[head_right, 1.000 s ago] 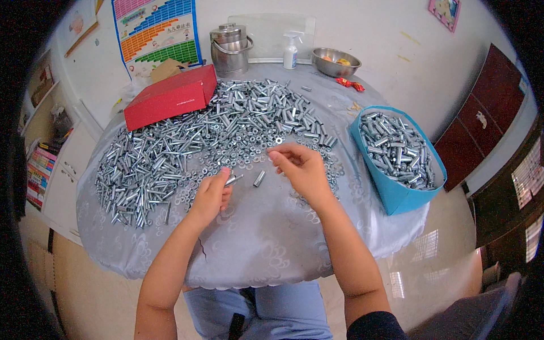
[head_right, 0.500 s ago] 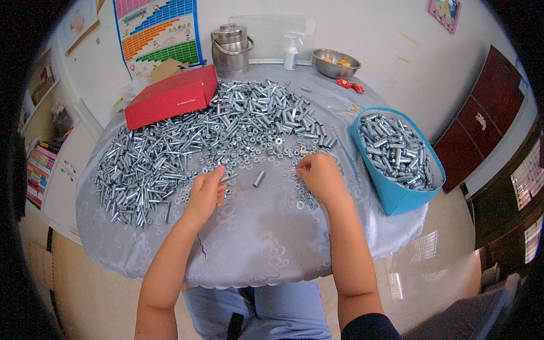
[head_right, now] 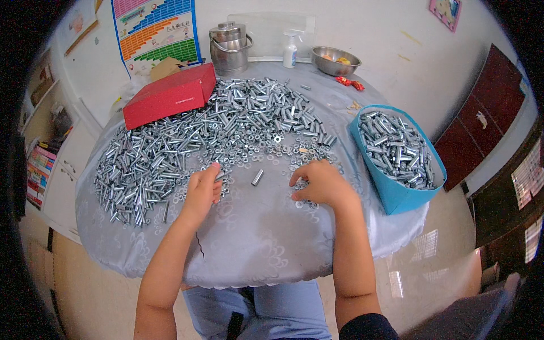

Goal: The person sits at a table covered with a large pile of metal bolts, nuts, and washers. They repeatedly pick up a bolt and a washer, thread the washer onto the bolt, and place the assembled unit into a blue container on the right. The person occasionally moves a red box on the table to access more parts.

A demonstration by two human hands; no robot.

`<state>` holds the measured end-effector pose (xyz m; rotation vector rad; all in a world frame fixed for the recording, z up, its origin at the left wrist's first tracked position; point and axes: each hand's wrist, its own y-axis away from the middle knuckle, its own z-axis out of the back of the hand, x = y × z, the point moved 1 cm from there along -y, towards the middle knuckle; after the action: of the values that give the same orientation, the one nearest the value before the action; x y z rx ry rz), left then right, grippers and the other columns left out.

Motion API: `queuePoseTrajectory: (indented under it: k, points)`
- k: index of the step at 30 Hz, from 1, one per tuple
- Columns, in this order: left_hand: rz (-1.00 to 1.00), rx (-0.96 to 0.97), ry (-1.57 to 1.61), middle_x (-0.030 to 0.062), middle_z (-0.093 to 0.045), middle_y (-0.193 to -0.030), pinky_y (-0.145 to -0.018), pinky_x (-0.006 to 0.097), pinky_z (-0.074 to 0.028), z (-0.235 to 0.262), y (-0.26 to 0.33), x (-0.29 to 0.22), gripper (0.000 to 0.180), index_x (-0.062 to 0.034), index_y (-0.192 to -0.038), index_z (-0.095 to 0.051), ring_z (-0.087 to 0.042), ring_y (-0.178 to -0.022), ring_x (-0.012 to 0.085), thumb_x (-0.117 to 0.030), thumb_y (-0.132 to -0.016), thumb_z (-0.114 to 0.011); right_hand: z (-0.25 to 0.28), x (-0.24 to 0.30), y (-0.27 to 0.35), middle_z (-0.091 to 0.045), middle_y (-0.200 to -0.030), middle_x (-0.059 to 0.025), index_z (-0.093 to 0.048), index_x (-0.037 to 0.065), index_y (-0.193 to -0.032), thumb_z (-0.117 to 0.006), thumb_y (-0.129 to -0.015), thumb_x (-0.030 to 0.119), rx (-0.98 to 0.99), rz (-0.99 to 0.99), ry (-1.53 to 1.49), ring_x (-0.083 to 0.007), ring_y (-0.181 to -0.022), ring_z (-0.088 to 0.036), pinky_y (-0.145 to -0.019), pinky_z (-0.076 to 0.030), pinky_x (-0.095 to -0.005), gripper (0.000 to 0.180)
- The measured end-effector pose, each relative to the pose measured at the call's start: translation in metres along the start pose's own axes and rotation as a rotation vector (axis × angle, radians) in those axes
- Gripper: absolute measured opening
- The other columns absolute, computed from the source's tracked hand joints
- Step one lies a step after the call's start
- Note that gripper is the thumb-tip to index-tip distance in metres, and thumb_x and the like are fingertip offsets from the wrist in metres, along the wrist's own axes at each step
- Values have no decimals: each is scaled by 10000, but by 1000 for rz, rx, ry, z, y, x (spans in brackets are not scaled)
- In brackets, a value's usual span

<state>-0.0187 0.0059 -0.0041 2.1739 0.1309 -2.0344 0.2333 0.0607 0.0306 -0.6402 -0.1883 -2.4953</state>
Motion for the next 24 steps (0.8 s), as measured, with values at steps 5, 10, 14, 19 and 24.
queuePoseTrajectory:
  k: [5, 10, 14, 19, 24]
  points:
    - [-1, 10, -20, -30, -369, -483, -525, 224, -380, 0, 1, -1, 492, -95, -506, -378, -341, -444, 58, -391, -887, -473, -1, 3, 1, -573, -821, -82, -675, 125, -836, -733, -608, 170, 33, -6, 34, -248, -900, -477, -799, -400, -339, 239]
    - [-24, 20, -16, -33, -359, -482, -557, 226, -398, 1, 1, -2, 489, -92, -508, -378, -334, -446, 59, -381, -892, -467, -2, 7, 1, -592, -829, -90, -664, 86, -810, -731, -609, 157, 19, 6, 46, -249, -893, -493, -783, -409, -337, 223]
    - [-38, 19, -41, -36, -356, -488, -598, 232, -416, -1, 1, -1, 486, -89, -511, -379, -334, -462, 60, -374, -895, -463, -5, -1, -7, -609, -841, -105, -655, 52, -790, -731, -616, 140, 93, -16, -145, -253, -866, -522, -776, -420, -344, 209]
    - [-19, 39, -55, -41, -357, -500, -632, 240, -423, -3, 3, -3, 481, -89, -516, -380, -344, -484, 60, -373, -896, -461, -9, -1, -2, -614, -820, -102, -660, 45, -765, -730, -622, 116, -86, 55, -76, -254, -860, -529, -781, -422, -345, 175]
    - [-34, 52, -81, -43, -350, -502, -675, 251, -438, -3, 3, -4, 483, -91, -517, -370, -337, -485, 62, -375, -900, -451, -6, 3, -3, -616, -799, -91, -671, 60, -773, -728, -623, 111, -32, 45, -21, -255, -844, -534, -753, -430, -335, 168]
